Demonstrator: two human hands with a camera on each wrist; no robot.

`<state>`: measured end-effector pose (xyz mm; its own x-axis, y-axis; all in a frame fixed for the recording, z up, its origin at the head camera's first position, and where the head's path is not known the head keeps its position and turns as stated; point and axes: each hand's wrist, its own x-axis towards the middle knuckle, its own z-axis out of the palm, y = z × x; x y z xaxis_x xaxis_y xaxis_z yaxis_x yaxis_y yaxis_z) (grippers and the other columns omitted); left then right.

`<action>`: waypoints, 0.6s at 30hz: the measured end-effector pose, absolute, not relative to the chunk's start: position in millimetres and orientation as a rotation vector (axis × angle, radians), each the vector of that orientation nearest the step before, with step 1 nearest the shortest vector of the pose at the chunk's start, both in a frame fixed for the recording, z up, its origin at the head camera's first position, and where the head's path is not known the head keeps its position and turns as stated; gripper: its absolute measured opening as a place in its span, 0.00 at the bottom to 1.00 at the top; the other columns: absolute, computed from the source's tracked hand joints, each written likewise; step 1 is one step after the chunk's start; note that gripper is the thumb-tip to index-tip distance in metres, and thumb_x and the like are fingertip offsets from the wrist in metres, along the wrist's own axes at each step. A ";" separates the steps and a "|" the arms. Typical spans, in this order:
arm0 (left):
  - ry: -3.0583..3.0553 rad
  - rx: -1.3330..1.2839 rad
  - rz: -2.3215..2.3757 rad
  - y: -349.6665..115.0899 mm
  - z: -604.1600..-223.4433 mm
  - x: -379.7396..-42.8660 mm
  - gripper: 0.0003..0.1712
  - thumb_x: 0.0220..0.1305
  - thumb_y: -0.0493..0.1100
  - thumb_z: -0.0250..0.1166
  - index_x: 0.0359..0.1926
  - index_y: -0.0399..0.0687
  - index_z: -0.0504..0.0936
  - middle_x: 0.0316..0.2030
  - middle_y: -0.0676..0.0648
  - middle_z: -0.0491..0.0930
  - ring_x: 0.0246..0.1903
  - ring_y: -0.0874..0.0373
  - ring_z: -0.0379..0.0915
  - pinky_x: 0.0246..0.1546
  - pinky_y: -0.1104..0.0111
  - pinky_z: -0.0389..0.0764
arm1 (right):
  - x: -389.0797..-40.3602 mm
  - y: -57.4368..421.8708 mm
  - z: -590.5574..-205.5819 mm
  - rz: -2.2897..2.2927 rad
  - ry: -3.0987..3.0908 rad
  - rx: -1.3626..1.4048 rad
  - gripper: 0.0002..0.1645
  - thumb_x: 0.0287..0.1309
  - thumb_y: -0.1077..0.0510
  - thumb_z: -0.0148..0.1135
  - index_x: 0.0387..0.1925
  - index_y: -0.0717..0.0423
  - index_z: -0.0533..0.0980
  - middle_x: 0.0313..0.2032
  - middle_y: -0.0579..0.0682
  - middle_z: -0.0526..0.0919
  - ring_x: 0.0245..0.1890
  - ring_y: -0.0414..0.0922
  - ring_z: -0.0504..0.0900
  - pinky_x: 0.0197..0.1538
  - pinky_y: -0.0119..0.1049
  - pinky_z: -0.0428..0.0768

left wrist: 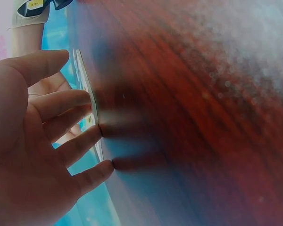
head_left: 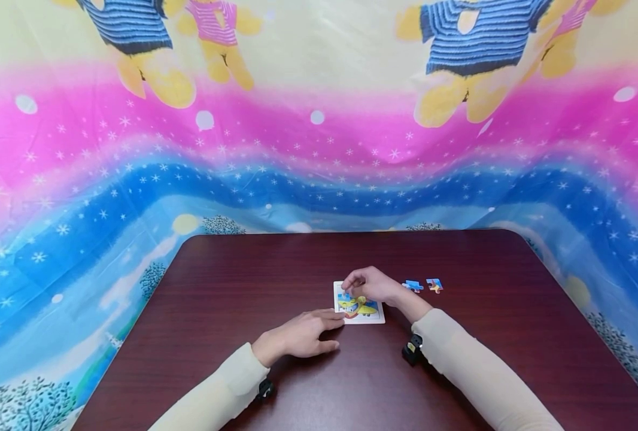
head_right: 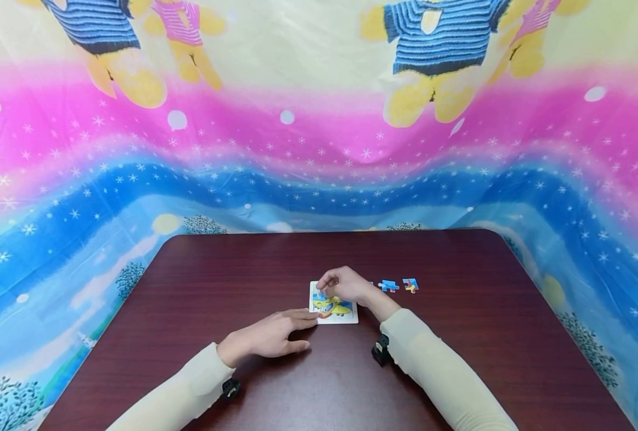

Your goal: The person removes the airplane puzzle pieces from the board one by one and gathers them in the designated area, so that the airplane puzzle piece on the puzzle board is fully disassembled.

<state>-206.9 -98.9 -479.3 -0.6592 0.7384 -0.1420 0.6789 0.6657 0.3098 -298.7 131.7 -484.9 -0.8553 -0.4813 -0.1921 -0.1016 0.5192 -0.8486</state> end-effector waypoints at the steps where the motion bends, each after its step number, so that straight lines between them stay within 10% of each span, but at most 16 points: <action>1: 2.627 1.138 0.336 -98.9 -479.1 -206.8 0.31 0.73 0.56 0.57 0.71 0.50 0.70 0.74 0.55 0.64 0.75 0.56 0.58 0.73 0.60 0.64 | -298.8 131.4 -485.1 -1.285 2.359 -0.473 0.09 0.62 0.65 0.62 0.43 0.57 0.83 0.40 0.53 0.84 0.37 0.43 0.76 0.35 0.34 0.74; 18: 2.627 1.162 0.327 -99.3 -477.9 -205.3 0.30 0.73 0.55 0.56 0.71 0.49 0.70 0.74 0.55 0.64 0.75 0.55 0.58 0.73 0.61 0.64 | -298.4 125.7 -486.9 -1.292 2.400 -0.446 0.06 0.57 0.66 0.66 0.37 0.55 0.84 0.34 0.51 0.85 0.34 0.42 0.79 0.30 0.34 0.75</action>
